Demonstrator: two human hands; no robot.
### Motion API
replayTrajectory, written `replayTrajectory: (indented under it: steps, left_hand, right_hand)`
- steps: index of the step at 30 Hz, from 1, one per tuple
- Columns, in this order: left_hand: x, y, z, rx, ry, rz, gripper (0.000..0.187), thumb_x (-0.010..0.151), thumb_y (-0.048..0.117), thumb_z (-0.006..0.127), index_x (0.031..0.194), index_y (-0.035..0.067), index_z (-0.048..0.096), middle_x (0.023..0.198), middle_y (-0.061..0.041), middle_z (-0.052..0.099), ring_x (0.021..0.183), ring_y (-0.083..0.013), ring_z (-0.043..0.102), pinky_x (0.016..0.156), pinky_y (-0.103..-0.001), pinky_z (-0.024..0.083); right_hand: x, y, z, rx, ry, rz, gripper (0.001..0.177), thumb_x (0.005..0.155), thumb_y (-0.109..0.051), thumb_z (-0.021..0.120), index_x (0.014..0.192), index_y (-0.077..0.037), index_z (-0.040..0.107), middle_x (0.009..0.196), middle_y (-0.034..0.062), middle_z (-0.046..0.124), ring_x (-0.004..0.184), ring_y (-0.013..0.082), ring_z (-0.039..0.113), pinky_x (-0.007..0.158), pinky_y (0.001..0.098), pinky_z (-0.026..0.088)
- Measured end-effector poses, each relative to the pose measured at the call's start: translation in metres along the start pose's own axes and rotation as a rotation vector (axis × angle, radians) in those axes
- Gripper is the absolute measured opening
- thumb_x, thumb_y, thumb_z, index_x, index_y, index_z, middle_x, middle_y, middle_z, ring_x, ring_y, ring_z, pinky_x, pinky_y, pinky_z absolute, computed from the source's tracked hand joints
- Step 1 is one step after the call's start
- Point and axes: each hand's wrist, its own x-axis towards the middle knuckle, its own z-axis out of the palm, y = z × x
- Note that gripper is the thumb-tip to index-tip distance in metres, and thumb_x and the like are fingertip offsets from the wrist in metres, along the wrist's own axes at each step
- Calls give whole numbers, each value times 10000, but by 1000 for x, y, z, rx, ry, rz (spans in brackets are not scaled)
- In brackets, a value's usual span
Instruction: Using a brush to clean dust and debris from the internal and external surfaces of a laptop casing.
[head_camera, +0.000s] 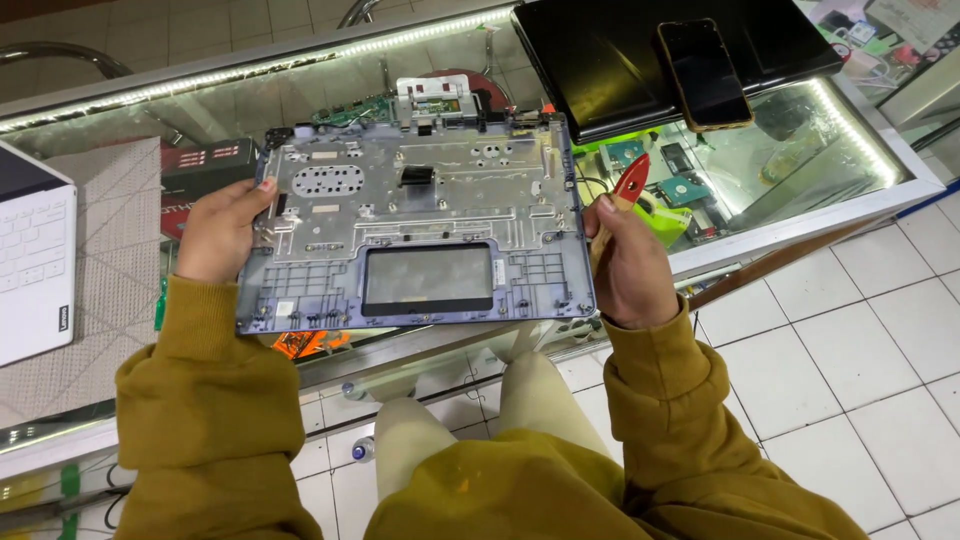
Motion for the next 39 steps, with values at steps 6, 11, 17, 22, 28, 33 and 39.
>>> replayTrajectory:
  steps: [6, 11, 17, 22, 28, 33, 39]
  left_hand:
    - [37, -94, -21, 320, -159, 703, 419, 988, -8, 576, 1400, 58, 615, 1434, -254, 590, 1314, -365, 575, 1121, -442, 427]
    - [-38, -19, 16, -377, -152, 59, 197, 1036, 202, 568, 1013, 52, 695, 1016, -61, 734, 895, -148, 675, 860, -259, 523]
    - [-60, -31, 42, -827, -29, -78, 291, 982, 161, 687, 705, 126, 607, 675, -24, 629, 591, -148, 628, 596, -290, 532]
    - [-82, 1, 46, -1122, -219, -144, 312, 1050, 257, 582, 937, -2, 715, 868, -170, 769, 695, -294, 751, 567, -384, 611]
    - [-77, 3, 55, -1111, -158, -111, 218, 1020, 194, 615, 965, 13, 724, 918, -170, 775, 772, -289, 766, 678, -405, 639]
    - [-72, 7, 67, -1155, 22, -181, 197, 985, 115, 654, 794, 66, 650, 732, -100, 709, 650, -222, 697, 654, -349, 583]
    - [-78, 16, 70, -1143, -35, -131, 137, 926, 132, 685, 922, -2, 711, 874, -137, 755, 773, -250, 737, 738, -368, 607]
  right_hand:
    - [18, -22, -3, -284, 252, 131, 317, 1068, -347, 508, 814, -158, 515, 815, 2, 583, 754, 158, 689, 540, 259, 511]
    - [30, -35, -4, -276, 102, 47, 306, 1111, -357, 423, 941, -131, 539, 923, 74, 564, 844, 175, 611, 670, 290, 517]
    - [8, -25, 12, 117, 233, -182, 484, 1000, -492, 457, 1162, -85, 663, 994, 104, 604, 974, 255, 596, 880, 415, 546]
    - [-35, -4, 20, -140, 411, -773, 597, 959, -674, 512, 1087, -114, 678, 586, -58, 398, 504, 75, 435, 495, 228, 445]
    - [-82, 27, 53, -537, -319, -1285, 397, 1011, -485, 602, 1208, -140, 607, 1209, 110, 620, 993, 213, 657, 787, 292, 683]
    - [-97, 32, 100, -755, -724, -1142, 310, 1041, -161, 709, 1267, -20, 550, 1374, 264, 564, 1127, 492, 722, 936, 555, 716]
    - [-96, 47, 119, -808, -625, -1172, 237, 1017, -86, 637, 1192, 18, 515, 1267, 291, 632, 1102, 476, 743, 943, 556, 680]
